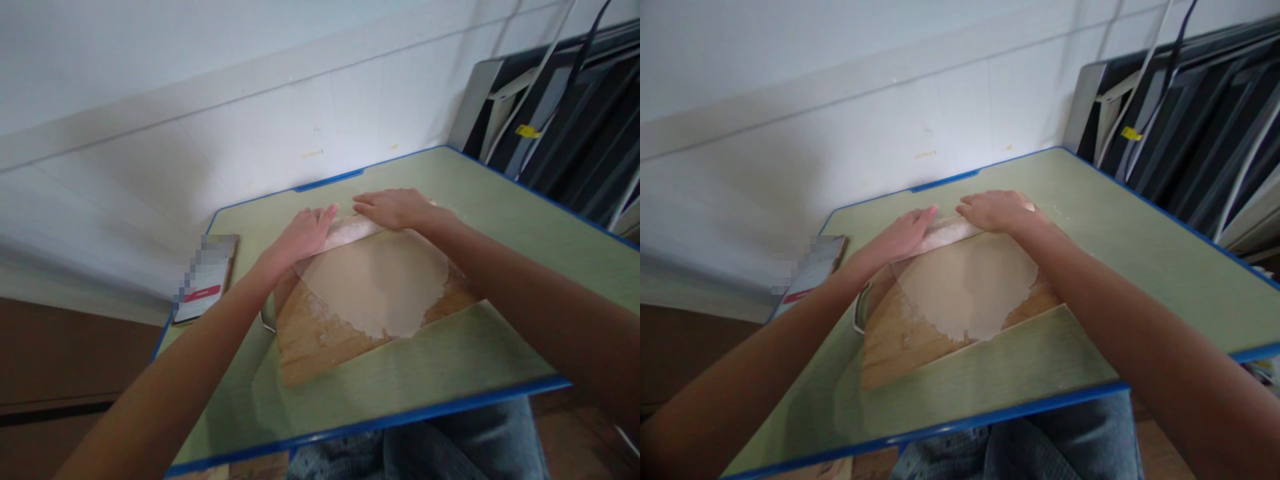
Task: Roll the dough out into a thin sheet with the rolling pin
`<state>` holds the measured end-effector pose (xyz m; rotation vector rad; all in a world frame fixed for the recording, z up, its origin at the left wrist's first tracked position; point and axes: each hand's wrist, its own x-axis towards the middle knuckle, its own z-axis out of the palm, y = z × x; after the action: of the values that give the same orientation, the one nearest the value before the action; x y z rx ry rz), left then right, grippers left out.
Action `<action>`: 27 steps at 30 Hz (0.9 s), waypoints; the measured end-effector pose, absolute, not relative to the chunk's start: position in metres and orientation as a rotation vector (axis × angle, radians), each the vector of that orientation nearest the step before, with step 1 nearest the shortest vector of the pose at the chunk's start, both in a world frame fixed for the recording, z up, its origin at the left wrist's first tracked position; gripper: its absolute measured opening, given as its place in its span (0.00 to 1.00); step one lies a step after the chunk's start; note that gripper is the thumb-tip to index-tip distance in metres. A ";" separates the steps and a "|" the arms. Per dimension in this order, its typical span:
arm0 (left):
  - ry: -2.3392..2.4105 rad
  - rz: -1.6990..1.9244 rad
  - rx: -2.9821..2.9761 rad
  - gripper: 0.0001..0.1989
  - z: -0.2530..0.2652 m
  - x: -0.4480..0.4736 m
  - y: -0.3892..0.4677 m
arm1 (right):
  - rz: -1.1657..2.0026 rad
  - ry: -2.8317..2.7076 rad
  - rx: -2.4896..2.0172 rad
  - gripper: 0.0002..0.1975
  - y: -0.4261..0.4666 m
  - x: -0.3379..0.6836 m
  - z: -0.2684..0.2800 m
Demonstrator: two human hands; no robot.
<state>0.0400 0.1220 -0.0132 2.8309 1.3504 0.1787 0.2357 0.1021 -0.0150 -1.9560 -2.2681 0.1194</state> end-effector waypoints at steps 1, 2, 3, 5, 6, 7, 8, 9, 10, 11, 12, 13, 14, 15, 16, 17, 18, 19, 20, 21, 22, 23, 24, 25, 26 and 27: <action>1.366 0.213 2.807 0.29 -0.013 0.040 0.124 | 0.131 -2.257 -1.979 0.26 0.103 0.236 -0.015; 1.372 0.242 2.790 0.29 -0.013 0.040 0.125 | 0.137 -2.255 -1.995 0.26 0.104 0.235 -0.014; 1.372 0.261 2.777 0.29 -0.012 0.040 0.125 | 0.135 -2.264 -1.994 0.26 0.104 0.235 -0.014; 1.369 0.251 2.747 0.27 -0.010 0.041 0.127 | 0.103 -2.296 -1.973 0.25 0.105 0.233 -0.013; 1.371 0.229 2.727 0.26 -0.009 0.042 0.128 | 0.080 -2.312 -1.967 0.25 0.106 0.232 -0.013; 1.378 0.195 2.705 0.25 -0.007 0.042 0.130 | 0.058 -2.318 -1.971 0.24 0.108 0.232 -0.012; 1.393 0.157 2.684 0.25 -0.006 0.043 0.132 | 0.049 -2.313 -1.988 0.24 0.109 0.231 -0.012; 1.408 0.118 2.667 0.24 -0.005 0.043 0.135 | 0.058 -2.298 -2.015 0.24 0.111 0.230 -0.011; 1.421 0.088 2.658 0.24 -0.004 0.044 0.137 | 0.081 -2.278 -2.044 0.25 0.112 0.230 -0.011; 1.431 0.067 2.655 0.23 -0.004 0.044 0.140 | 0.110 -2.266 -2.061 0.25 0.114 0.230 -0.010; 1.434 0.050 2.657 0.22 -0.004 0.045 0.142 | 0.138 -2.265 -2.065 0.26 0.115 0.230 -0.010; 1.435 0.043 2.659 0.20 -0.004 0.045 0.144 | 0.159 -2.271 -2.057 0.26 0.116 0.230 -0.009; 1.434 0.045 2.660 0.19 -0.004 0.046 0.145 | 0.170 -2.279 -2.047 0.26 0.116 0.230 -0.009; 1.434 0.049 2.658 0.17 -0.005 0.046 0.146 | 0.172 -2.285 -2.041 0.26 0.116 0.230 -0.008; 1.440 0.062 2.654 0.16 -0.005 0.046 0.146 | 0.170 -2.286 -2.040 0.26 0.115 0.230 -0.008; 1.453 0.088 2.648 0.15 -0.006 0.046 0.146 | 0.167 -2.280 -2.044 0.26 0.115 0.230 -0.008; 1.474 0.128 2.642 0.15 -0.007 0.045 0.146 | 0.162 -2.271 -2.053 0.26 0.114 0.231 -0.008; 1.503 0.174 2.643 0.16 -0.007 0.044 0.145 | 0.157 -2.266 -2.057 0.26 0.114 0.231 -0.009; 1.534 0.245 2.635 0.18 -0.008 0.043 0.144 | 0.154 -2.270 -2.052 0.26 0.113 0.231 -0.009; 1.558 0.345 2.604 0.19 -0.009 0.041 0.142 | 0.154 -2.279 -2.042 0.26 0.113 0.231 -0.010; 1.558 0.466 2.546 0.21 -0.009 0.039 0.141 | 0.156 -2.290 -2.031 0.26 0.113 0.231 -0.010; 1.537 0.587 2.469 0.22 -0.010 0.037 0.140 | 0.157 -2.302 -2.019 0.26 0.113 0.231 -0.010; 1.502 0.691 2.390 0.21 -0.010 0.035 0.139 | 0.162 -2.312 -2.012 0.26 0.112 0.231 -0.009; 1.463 0.769 2.320 0.18 -0.011 0.034 0.138 | 0.173 -2.317 -2.014 0.26 0.112 0.231 -0.009; 1.432 0.813 2.275 0.15 -0.011 0.033 0.137 | 0.190 -2.319 -2.025 0.26 0.111 0.230 -0.008; 1.412 0.825 2.263 0.12 -0.011 0.033 0.137 | 0.211 -2.317 -2.043 0.26 0.109 0.229 -0.006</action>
<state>0.0331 0.1366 -0.0108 2.2630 1.4115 0.8245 0.2292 0.1091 -0.0063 -2.0433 -2.3169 0.2113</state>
